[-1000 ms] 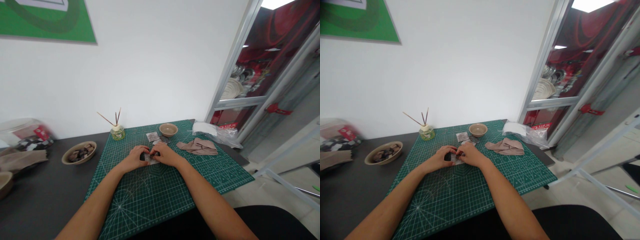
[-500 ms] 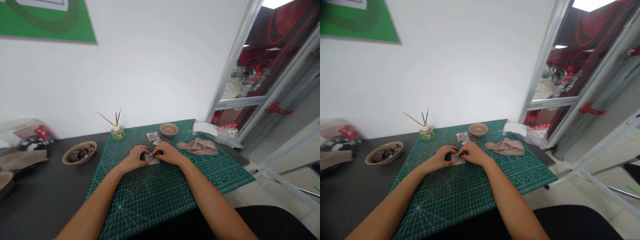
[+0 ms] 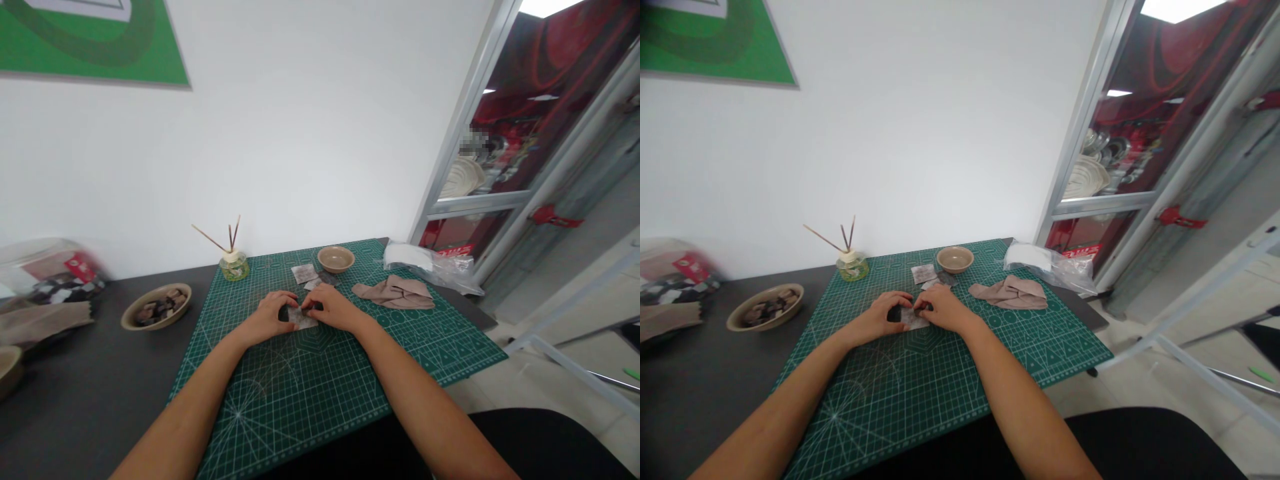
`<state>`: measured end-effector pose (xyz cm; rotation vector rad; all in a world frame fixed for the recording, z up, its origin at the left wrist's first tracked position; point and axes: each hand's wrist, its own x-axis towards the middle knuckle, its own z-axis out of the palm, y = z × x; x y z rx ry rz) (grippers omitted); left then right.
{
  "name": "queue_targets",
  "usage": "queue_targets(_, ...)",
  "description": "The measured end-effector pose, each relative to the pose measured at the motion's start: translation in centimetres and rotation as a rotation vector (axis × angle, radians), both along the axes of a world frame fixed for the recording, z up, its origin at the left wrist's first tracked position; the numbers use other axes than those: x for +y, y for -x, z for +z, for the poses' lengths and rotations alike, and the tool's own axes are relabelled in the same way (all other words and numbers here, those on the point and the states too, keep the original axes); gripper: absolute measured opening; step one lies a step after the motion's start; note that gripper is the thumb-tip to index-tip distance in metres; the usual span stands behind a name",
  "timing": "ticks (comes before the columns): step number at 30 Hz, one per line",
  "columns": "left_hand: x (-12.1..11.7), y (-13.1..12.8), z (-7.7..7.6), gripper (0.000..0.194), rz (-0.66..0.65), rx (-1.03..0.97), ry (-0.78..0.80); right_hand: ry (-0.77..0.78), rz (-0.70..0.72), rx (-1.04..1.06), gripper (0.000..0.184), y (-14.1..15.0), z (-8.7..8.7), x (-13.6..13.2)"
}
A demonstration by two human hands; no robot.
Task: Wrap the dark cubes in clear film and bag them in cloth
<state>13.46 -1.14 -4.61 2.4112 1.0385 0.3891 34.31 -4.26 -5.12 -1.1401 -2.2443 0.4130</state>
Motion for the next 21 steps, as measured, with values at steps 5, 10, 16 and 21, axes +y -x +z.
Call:
queue_targets(5, 0.1, -0.1, -0.1, 0.037, -0.004, 0.006, -0.003, 0.003, 0.029, -0.024, 0.017, 0.1, 0.3, 0.0)
queue_targets(10, 0.1, -0.1, -0.1, 0.036, -0.008, 0.009, -0.004, 0.037, 0.010, -0.007, 0.018, -0.5, 0.5, -0.1)
queue_targets(16, 0.3, 0.0, -0.4, 0.039, -0.003, 0.001, -0.007, 0.018, -0.039, 0.022, 0.016, 0.6, 0.0, 0.0)
queue_targets(21, 0.3, 0.1, -0.5, 0.034, -0.016, -0.007, -0.024, -0.009, -0.044, -0.017, 0.011, -0.3, 0.3, 0.0)
